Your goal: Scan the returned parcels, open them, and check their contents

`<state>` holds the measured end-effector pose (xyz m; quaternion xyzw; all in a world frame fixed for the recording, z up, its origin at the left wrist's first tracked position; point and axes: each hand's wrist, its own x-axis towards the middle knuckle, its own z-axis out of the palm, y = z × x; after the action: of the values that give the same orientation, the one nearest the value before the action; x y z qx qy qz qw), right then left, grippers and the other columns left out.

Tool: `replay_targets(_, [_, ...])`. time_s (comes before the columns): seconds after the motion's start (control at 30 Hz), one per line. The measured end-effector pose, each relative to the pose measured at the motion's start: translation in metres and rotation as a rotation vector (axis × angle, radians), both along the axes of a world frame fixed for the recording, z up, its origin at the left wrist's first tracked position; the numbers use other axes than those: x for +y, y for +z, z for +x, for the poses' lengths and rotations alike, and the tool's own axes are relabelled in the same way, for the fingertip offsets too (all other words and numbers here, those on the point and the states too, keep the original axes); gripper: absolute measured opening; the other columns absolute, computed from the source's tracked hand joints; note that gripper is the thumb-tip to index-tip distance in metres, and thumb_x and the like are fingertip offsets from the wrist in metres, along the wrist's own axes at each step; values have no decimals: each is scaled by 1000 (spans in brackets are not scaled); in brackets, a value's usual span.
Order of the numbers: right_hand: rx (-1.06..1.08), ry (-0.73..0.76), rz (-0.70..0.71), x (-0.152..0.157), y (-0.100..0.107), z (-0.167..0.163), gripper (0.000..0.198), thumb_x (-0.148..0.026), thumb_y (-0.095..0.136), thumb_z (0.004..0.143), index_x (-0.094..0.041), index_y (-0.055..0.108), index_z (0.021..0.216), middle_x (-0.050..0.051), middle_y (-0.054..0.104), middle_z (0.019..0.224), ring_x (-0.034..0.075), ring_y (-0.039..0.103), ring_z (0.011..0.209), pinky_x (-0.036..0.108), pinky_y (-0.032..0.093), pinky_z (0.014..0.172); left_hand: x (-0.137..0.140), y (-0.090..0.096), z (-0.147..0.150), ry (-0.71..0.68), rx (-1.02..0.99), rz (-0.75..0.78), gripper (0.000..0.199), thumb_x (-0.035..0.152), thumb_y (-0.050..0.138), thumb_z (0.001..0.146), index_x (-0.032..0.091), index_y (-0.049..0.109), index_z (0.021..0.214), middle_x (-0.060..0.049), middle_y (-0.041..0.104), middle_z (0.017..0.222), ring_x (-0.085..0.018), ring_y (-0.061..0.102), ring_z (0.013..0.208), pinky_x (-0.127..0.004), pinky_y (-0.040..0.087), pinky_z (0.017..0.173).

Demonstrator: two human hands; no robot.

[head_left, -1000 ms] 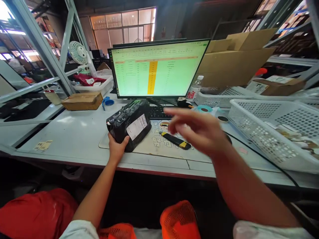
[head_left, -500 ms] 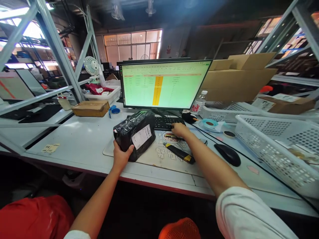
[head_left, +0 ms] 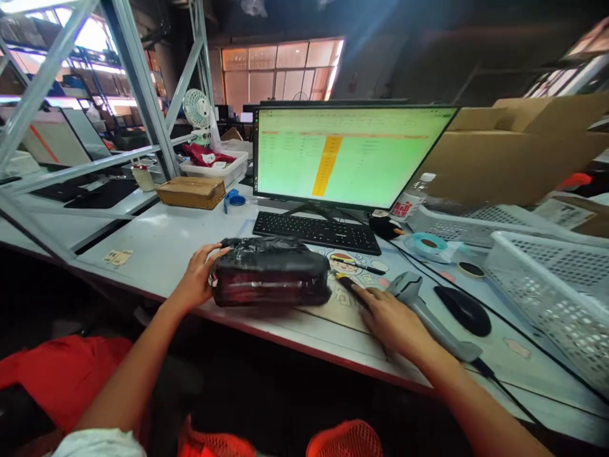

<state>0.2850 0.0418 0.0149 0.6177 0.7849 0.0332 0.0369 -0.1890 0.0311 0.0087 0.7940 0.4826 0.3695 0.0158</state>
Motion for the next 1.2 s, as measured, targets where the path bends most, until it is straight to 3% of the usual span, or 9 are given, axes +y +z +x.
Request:
replay_targets(0.17, [147, -50, 161, -3, -10, 9, 55, -30, 32, 100, -6, 57, 143, 23, 69, 119, 35, 67, 105, 48, 55, 90, -18, -5, -12, 107, 12, -138, 64, 8, 44, 92, 30, 46, 152, -9, 49, 154, -27, 48, 141, -52, 42, 119])
replay_targets(0.27, [353, 15, 148, 5, 27, -27, 57, -36, 29, 102, -12, 53, 148, 14, 75, 101, 27, 71, 81, 39, 56, 73, -37, -7, 2, 143, -264, -181, 51, 31, 51, 101, 24, 47, 151, -12, 55, 149, -27, 56, 135, -48, 49, 113])
replay_targets(0.37, [362, 192, 140, 15, 74, -87, 54, -42, 37, 102, -22, 51, 151, 10, 76, 104, 26, 71, 85, 36, 54, 75, -54, -10, 26, 120, -306, -201, 77, 51, 71, 89, 23, 41, 155, -14, 42, 162, -31, 42, 148, -51, 37, 123])
replay_targets(0.5, [128, 225, 125, 34, 120, -144, 54, -31, 44, 99, -20, 51, 152, 14, 74, 114, 32, 69, 97, 41, 52, 85, -62, -20, 46, 240, -298, -174, 98, 54, 84, 77, 25, 37, 157, -15, 32, 167, -34, 28, 156, -54, 27, 127])
replay_targets(0.63, [200, 306, 233, 45, 145, -158, 55, -31, 45, 98, -15, 52, 151, 15, 74, 113, 29, 68, 92, 40, 52, 85, -59, -27, 43, 219, -312, -173, 101, 46, 89, 73, 27, 36, 158, -14, 36, 166, -32, 26, 156, -52, 26, 128])
replay_targets(0.8, [205, 671, 99, 44, 138, -206, 54, -27, 50, 95, -22, 57, 148, 11, 74, 116, 25, 69, 97, 35, 51, 86, -48, -26, 33, 204, -410, -213, 130, 44, 94, 66, 26, 12, 165, -17, 25, 169, -32, 27, 156, -49, 27, 127])
replay_targets(0.9, [115, 723, 55, 48, 121, -241, 55, -23, 49, 95, -21, 55, 149, 13, 72, 121, 27, 69, 103, 36, 51, 87, -42, -26, 31, 172, -417, -233, 136, 46, 93, 66, 26, 3, 166, -18, 21, 170, -33, 26, 157, -49, 27, 127])
replay_targets(1.03, [41, 664, 22, 50, 112, -260, 51, -21, 49, 95, -22, 60, 145, 15, 73, 115, 27, 71, 95, 35, 51, 79, -42, -22, 29, 194, -253, -230, 113, 49, 87, 74, 22, 23, 163, -17, 33, 166, -31, 32, 154, -47, 29, 127])
replay_targets(1.2, [-55, 635, -24, 40, 131, -252, 45, -19, 55, 89, -24, 71, 131, 14, 74, 103, 28, 71, 89, 35, 51, 72, -46, -11, 27, 249, -43, -180, 89, 53, 83, 78, 22, 46, 152, -14, 44, 160, -30, 42, 149, -48, 31, 127])
